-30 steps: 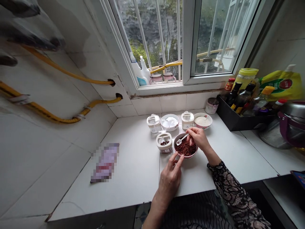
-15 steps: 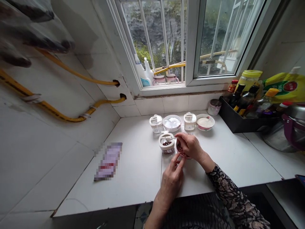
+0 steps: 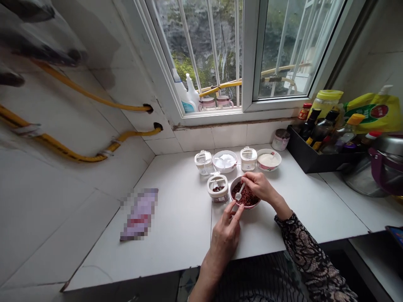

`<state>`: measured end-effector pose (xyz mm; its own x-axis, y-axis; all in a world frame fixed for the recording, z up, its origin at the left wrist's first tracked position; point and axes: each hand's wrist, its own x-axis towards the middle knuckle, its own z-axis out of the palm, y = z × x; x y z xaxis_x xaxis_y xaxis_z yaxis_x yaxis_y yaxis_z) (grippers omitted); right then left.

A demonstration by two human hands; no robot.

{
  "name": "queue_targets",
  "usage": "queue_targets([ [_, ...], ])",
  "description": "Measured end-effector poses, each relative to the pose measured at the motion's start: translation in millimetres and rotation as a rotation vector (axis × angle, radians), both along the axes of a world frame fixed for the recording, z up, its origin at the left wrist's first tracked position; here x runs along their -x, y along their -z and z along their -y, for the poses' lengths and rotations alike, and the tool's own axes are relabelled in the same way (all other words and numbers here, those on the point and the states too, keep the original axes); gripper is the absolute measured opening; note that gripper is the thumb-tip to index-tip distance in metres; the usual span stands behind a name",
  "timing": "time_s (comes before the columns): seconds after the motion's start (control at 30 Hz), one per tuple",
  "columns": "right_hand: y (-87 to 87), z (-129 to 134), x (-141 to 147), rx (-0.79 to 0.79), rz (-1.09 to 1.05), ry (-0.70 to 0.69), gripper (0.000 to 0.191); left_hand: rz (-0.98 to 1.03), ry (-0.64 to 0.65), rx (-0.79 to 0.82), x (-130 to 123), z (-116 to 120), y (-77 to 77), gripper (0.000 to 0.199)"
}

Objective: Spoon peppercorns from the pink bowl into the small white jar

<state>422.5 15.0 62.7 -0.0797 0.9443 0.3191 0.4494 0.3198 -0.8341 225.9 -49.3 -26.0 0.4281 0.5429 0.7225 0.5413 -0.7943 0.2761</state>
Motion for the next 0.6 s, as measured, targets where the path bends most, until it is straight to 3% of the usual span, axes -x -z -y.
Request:
queue_targets([
  [0.3,1.9,-2.9,-1.3,0.198,-0.226,0.052,0.021,-0.001,0.003,-0.008,0.9,0.1,-2.1,0.068],
  [0.6,4.8,-5.8,-2.9,0.24,-0.376,0.067,0.026,-0.009,0.008,-0.004,1.2,-0.4,1.2,0.069],
])
